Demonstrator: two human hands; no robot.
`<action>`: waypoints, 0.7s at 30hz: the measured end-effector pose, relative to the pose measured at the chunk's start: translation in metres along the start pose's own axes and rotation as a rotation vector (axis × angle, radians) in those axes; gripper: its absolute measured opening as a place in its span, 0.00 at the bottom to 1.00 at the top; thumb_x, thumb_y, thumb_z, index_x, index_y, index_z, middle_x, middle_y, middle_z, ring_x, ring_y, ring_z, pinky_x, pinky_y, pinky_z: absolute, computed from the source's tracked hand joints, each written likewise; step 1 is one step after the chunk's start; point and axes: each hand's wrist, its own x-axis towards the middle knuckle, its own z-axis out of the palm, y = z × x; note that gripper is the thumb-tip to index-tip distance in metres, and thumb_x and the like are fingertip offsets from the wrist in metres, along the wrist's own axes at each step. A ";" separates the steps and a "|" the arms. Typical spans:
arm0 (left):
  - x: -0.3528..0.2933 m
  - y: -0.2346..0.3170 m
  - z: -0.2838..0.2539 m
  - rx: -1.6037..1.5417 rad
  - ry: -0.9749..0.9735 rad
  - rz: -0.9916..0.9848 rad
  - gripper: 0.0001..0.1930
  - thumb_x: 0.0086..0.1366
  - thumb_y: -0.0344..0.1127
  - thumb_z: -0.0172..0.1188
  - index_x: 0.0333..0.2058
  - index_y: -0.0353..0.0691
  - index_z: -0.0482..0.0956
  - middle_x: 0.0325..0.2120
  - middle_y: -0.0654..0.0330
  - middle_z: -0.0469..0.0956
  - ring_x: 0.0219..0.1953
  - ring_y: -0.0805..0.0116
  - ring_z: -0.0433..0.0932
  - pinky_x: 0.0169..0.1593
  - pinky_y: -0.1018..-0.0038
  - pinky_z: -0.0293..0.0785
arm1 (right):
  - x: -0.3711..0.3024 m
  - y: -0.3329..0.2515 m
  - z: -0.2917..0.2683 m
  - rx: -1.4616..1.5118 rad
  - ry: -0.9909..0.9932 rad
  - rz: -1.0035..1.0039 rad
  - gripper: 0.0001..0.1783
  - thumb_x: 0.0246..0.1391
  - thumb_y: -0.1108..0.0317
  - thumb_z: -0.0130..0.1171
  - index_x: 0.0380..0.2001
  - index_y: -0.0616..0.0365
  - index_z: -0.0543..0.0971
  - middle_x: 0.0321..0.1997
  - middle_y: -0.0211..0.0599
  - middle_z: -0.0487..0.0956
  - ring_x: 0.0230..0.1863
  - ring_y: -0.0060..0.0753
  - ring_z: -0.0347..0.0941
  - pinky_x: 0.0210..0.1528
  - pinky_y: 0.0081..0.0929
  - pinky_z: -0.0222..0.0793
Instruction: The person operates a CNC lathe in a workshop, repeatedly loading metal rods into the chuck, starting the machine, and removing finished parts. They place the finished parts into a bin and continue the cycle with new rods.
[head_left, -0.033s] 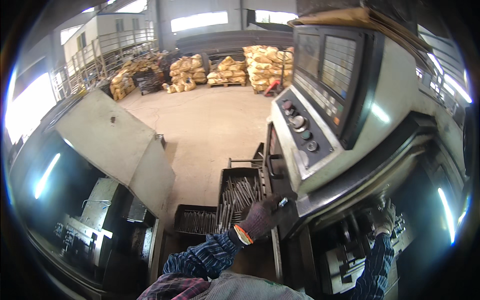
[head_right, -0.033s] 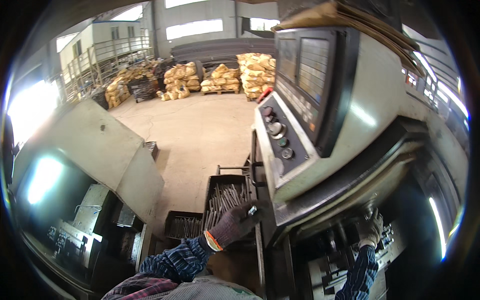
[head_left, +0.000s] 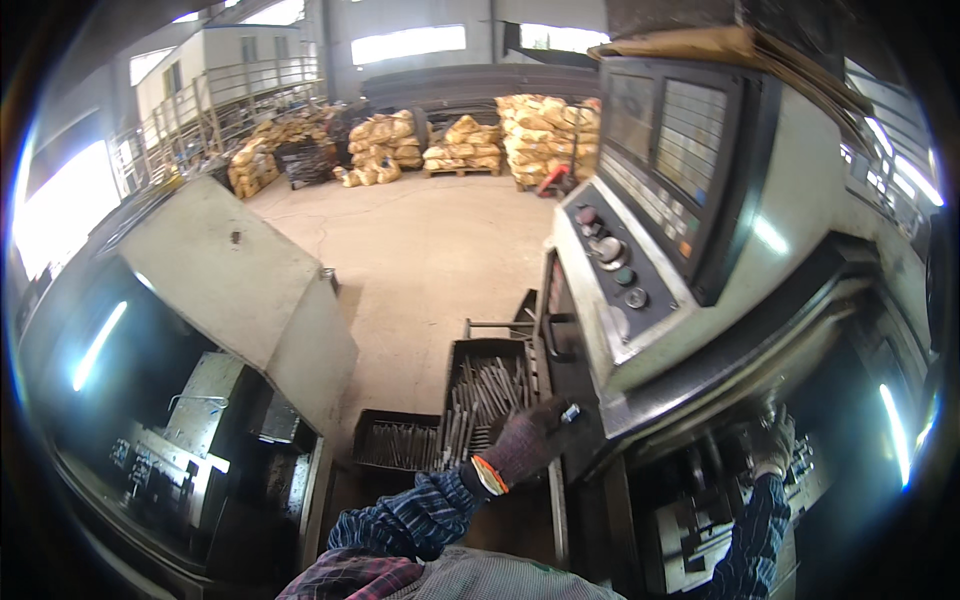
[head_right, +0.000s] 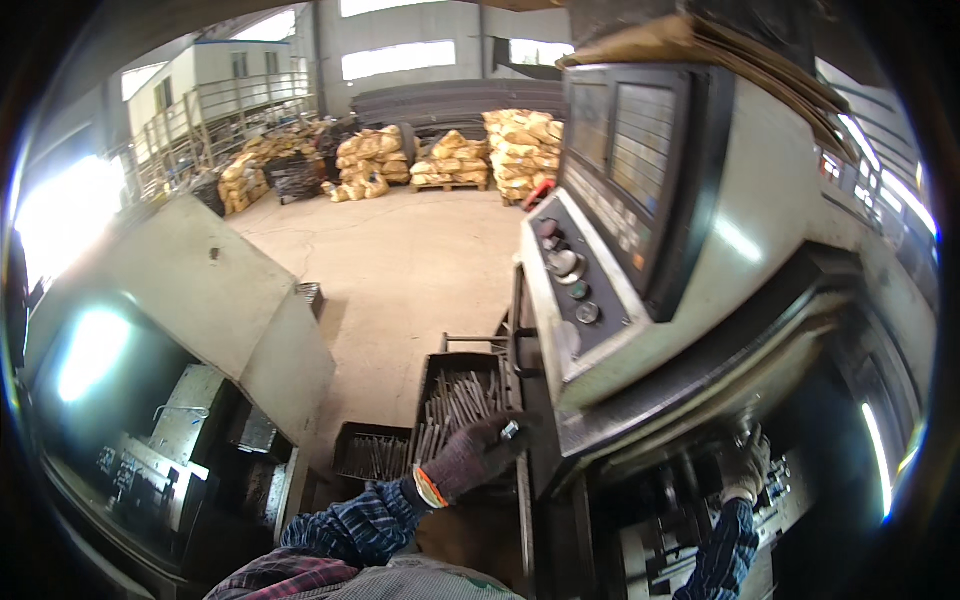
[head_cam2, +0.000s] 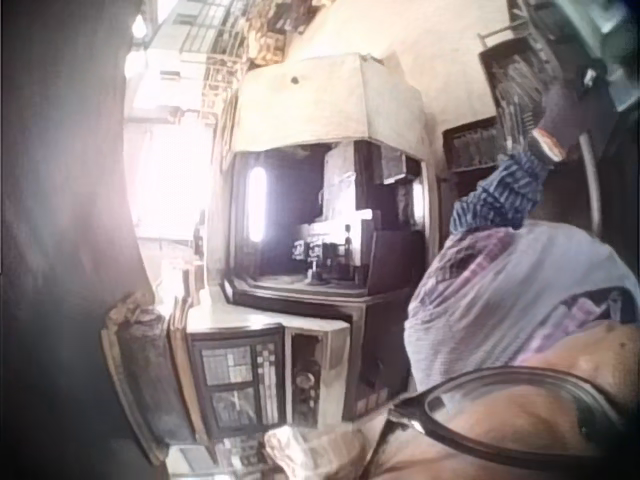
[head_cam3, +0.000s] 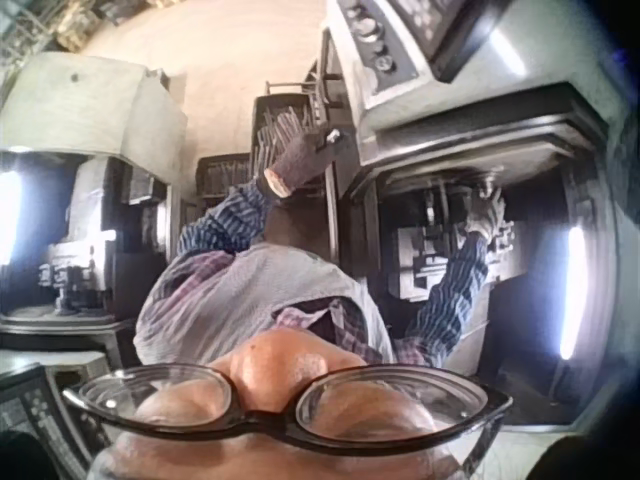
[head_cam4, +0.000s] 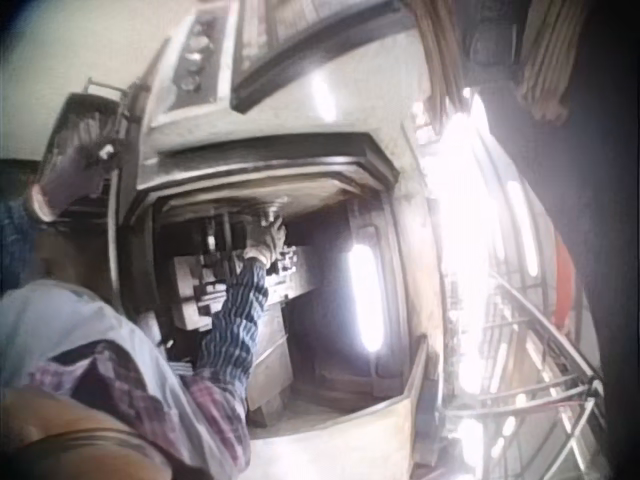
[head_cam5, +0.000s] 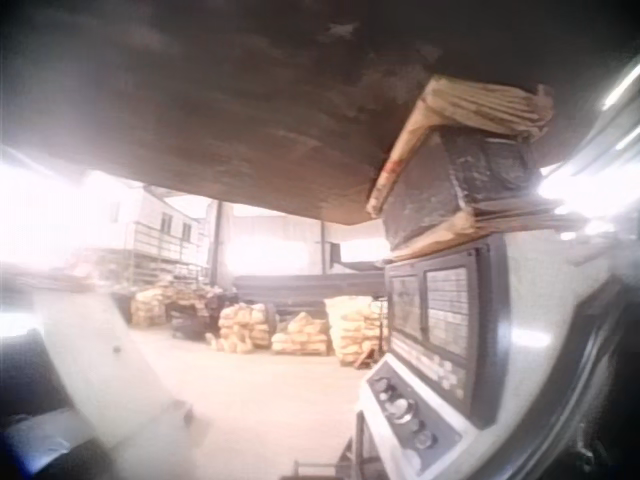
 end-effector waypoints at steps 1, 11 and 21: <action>-0.006 -0.005 -0.007 -0.048 -0.044 -0.083 0.16 0.72 0.34 0.62 0.57 0.40 0.78 0.40 0.63 0.83 0.41 0.77 0.79 0.46 0.77 0.76 | -0.003 0.003 -0.001 0.005 0.021 -0.003 0.49 0.47 0.54 0.71 0.70 0.60 0.64 0.68 0.57 0.69 0.69 0.59 0.64 0.69 0.45 0.64; -0.073 0.007 -0.106 0.053 -0.051 -0.021 0.20 0.74 0.47 0.58 0.59 0.46 0.77 0.50 0.50 0.81 0.49 0.58 0.83 0.51 0.65 0.80 | -0.026 -0.022 0.002 -0.119 0.985 -0.502 0.29 0.67 0.56 0.61 0.62 0.66 0.74 0.50 0.48 0.80 0.56 0.43 0.75 0.57 0.43 0.73; -0.120 0.004 -0.187 -0.026 -0.074 0.215 0.22 0.75 0.43 0.56 0.63 0.43 0.73 0.59 0.54 0.75 0.60 0.57 0.77 0.60 0.66 0.74 | -0.236 -0.285 0.026 0.430 0.088 -1.190 0.28 0.70 0.59 0.54 0.68 0.59 0.67 0.67 0.45 0.73 0.68 0.45 0.69 0.66 0.41 0.70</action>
